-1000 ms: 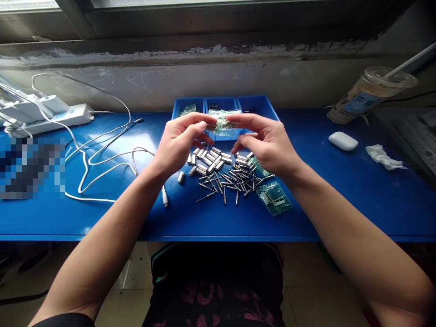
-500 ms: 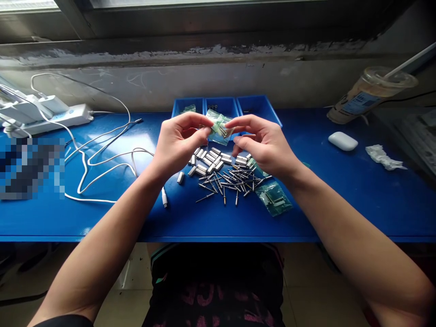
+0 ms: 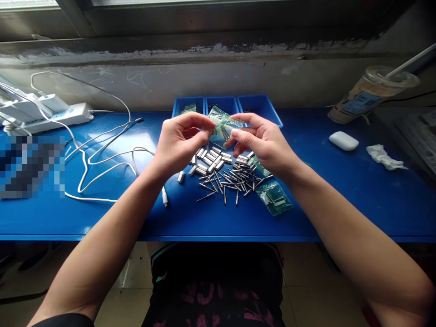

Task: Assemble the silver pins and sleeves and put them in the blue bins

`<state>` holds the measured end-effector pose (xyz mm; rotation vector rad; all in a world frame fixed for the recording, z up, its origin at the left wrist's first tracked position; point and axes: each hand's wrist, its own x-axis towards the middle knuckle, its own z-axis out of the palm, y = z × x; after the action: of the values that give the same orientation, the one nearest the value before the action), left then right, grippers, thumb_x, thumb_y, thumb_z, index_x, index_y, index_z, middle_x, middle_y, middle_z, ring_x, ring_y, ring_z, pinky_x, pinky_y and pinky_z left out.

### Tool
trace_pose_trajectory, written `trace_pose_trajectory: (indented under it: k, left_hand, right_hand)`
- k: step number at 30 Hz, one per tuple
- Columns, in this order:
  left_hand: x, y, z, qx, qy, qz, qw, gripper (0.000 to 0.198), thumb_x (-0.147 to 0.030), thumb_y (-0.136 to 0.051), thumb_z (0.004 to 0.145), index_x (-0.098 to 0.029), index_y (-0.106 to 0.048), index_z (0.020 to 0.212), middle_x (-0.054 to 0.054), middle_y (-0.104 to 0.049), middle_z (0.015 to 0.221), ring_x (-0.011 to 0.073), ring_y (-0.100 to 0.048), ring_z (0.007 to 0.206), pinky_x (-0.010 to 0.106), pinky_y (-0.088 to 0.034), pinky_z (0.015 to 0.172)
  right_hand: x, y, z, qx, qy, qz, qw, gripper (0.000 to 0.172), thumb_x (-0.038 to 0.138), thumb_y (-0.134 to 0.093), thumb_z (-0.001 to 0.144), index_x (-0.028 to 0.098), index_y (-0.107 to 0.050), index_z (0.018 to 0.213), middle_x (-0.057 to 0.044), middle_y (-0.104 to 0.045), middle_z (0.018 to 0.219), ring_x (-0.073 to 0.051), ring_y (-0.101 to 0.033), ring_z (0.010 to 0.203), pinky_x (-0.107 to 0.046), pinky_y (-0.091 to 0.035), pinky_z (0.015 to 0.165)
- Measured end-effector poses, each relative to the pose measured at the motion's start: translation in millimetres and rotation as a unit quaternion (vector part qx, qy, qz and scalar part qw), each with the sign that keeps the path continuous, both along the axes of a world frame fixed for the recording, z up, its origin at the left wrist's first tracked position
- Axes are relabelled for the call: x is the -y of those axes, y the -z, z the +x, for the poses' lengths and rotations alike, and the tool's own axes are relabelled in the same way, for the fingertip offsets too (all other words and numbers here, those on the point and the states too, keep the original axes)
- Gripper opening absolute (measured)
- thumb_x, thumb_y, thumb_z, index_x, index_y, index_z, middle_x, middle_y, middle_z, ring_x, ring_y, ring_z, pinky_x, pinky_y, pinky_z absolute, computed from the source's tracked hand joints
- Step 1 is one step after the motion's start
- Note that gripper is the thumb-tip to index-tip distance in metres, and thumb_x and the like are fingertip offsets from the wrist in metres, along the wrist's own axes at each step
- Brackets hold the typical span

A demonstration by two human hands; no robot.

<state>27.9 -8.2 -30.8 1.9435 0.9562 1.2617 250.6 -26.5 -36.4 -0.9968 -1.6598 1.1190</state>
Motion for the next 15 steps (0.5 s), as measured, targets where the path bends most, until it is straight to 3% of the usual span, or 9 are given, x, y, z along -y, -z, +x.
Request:
trace_pose_trajectory:
  k: [4, 7, 12, 15]
  left_hand:
    - [1.2, -0.7, 0.1, 0.002, 0.017, -0.005, 1.000, 0.011, -0.025, -0.067, 0.089, -0.017, -0.072, 0.094, 0.007, -0.075, 0.092, 0.0166, -0.074, 0.080, 0.028, -0.064, 0.067]
    - [0.6, 1.0, -1.4, 0.003, 0.034, -0.010, 0.999, 0.013, -0.028, -0.070, 0.090, -0.018, -0.070, 0.098, 0.007, -0.075, 0.093, 0.0174, -0.074, 0.081, 0.028, -0.064, 0.067]
    - [-1.3, 5.3, -4.2, 0.009, 0.048, -0.031, 0.998, 0.051, -0.042, -0.080, 0.089, -0.025, -0.056, 0.130, 0.004, -0.074, 0.097, 0.0158, -0.074, 0.074, 0.026, -0.062, 0.062]
    - [-0.6, 4.8, -3.7, -0.007, 0.045, -0.026, 0.999, 0.063, -0.052, -0.081, 0.089, -0.027, -0.051, 0.138, 0.007, -0.074, 0.105, 0.0165, -0.075, 0.077, 0.026, -0.062, 0.064]
  right_hand:
    - [2.1, -3.3, -2.5, 0.010, -0.013, 0.011, 1.000, 0.030, 0.043, -0.074, 0.098, 0.016, -0.070, 0.110, -0.007, -0.074, 0.091, -0.018, -0.071, 0.076, -0.033, -0.063, 0.069]
    - [3.1, -4.9, -4.3, -0.003, -0.003, 0.014, 1.000, 0.027, 0.041, -0.077, 0.096, 0.016, -0.072, 0.105, -0.007, -0.074, 0.090, -0.019, -0.071, 0.078, -0.033, -0.062, 0.067]
    - [3.3, -4.7, -4.8, -0.012, 0.001, 0.009, 1.000, 0.028, 0.044, -0.080, 0.094, 0.018, -0.072, 0.101, -0.007, -0.074, 0.087, -0.020, -0.070, 0.078, -0.034, -0.062, 0.066]
    - [3.9, -4.6, -4.6, -0.013, -0.008, 0.009, 1.000, 0.027, 0.043, -0.080, 0.094, 0.018, -0.073, 0.100, -0.007, -0.074, 0.088, -0.020, -0.070, 0.079, -0.035, -0.062, 0.068]
